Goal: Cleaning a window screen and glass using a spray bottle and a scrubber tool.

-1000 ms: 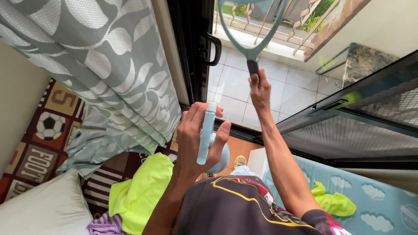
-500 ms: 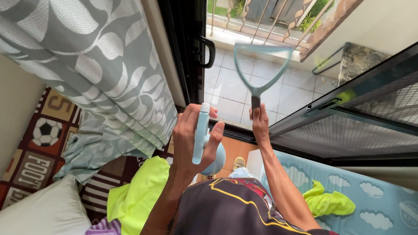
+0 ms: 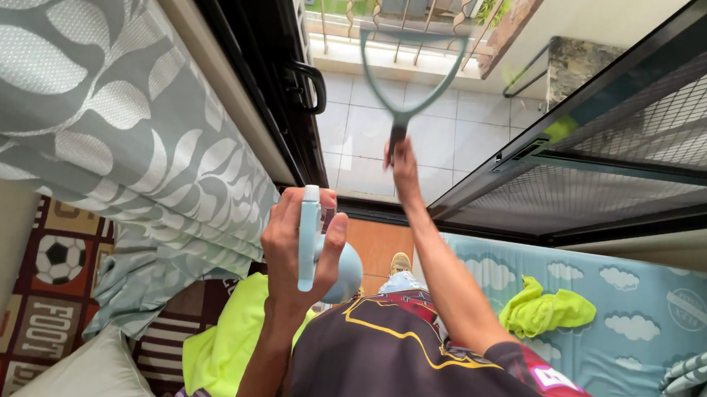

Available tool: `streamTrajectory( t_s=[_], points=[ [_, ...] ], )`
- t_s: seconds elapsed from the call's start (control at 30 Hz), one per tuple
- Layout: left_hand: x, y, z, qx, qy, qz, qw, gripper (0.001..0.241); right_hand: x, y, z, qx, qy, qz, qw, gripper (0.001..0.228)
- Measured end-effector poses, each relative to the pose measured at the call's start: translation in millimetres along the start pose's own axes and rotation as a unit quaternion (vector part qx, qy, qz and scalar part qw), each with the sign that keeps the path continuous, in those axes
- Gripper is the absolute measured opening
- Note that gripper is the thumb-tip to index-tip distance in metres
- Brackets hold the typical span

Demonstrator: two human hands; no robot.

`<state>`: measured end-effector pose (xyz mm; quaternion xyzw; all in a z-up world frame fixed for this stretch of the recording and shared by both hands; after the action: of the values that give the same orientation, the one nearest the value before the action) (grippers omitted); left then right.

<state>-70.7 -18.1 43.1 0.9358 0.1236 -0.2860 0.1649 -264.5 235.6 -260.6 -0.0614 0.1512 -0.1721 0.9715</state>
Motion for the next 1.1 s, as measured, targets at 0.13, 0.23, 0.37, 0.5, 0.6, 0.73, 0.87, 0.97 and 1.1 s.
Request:
streamTrajectory(
  t_s=[0.13, 0.23, 0.37, 0.5, 0.6, 0.73, 0.87, 0.97, 1.1],
  points=[
    [-4, -2, 1, 0.006, -0.003, 0.002, 1.0, 0.015, 69, 33, -86, 0.008, -0.134, -0.004, 0.991, 0.043],
    [-4, -7, -1, 0.007, -0.014, 0.012, 1.0, 0.015, 117, 61, -142, 0.022, -0.273, -0.014, 0.962, 0.045],
    [-5, -11, -3, 0.011, -0.019, 0.018, 1.0, 0.016, 142, 82, -151, 0.024, -0.278, -0.016, 0.96, 0.041],
    [-3, -12, 1, 0.015, -0.012, 0.02, 1.0, 0.016, 98, 77, -41, 0.042, -0.115, -0.011, 0.992, 0.048],
    [-6, -19, 0, 0.016, -0.01, 0.025, 1.0, 0.016, 24, 69, 99, 0.07, 0.11, -0.001, 0.991, 0.056],
    [-3, -32, -14, 0.025, -0.038, 0.049, 0.998, 0.018, -60, 72, 218, -0.08, 0.203, 0.011, 0.976, 0.049],
    [-1, -40, -24, 0.046, -0.064, 0.063, 0.995, 0.019, -89, 91, 227, -0.049, 0.197, -0.059, 0.977, 0.046],
    [-3, -41, -23, 0.044, -0.062, 0.064, 0.995, 0.018, -75, 97, 178, -0.045, 0.154, -0.072, 0.984, 0.045],
    [-8, -42, -26, 0.032, -0.058, 0.066, 0.996, 0.017, -16, 128, 46, 0.042, 0.047, -0.108, 0.992, 0.042]
  ],
)
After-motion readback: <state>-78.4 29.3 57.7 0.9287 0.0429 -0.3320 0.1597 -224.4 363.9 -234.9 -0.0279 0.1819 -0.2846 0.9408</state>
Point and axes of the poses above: each hand's wrist, its own x-axis away from the middle knuckle, its own y-axis out of the back of the hand, z = x × y, the point moved 10 cm from there along -x, towards the middle knuckle, and after that the axes turned 10 degrees about -z, right-handed, at the moved point
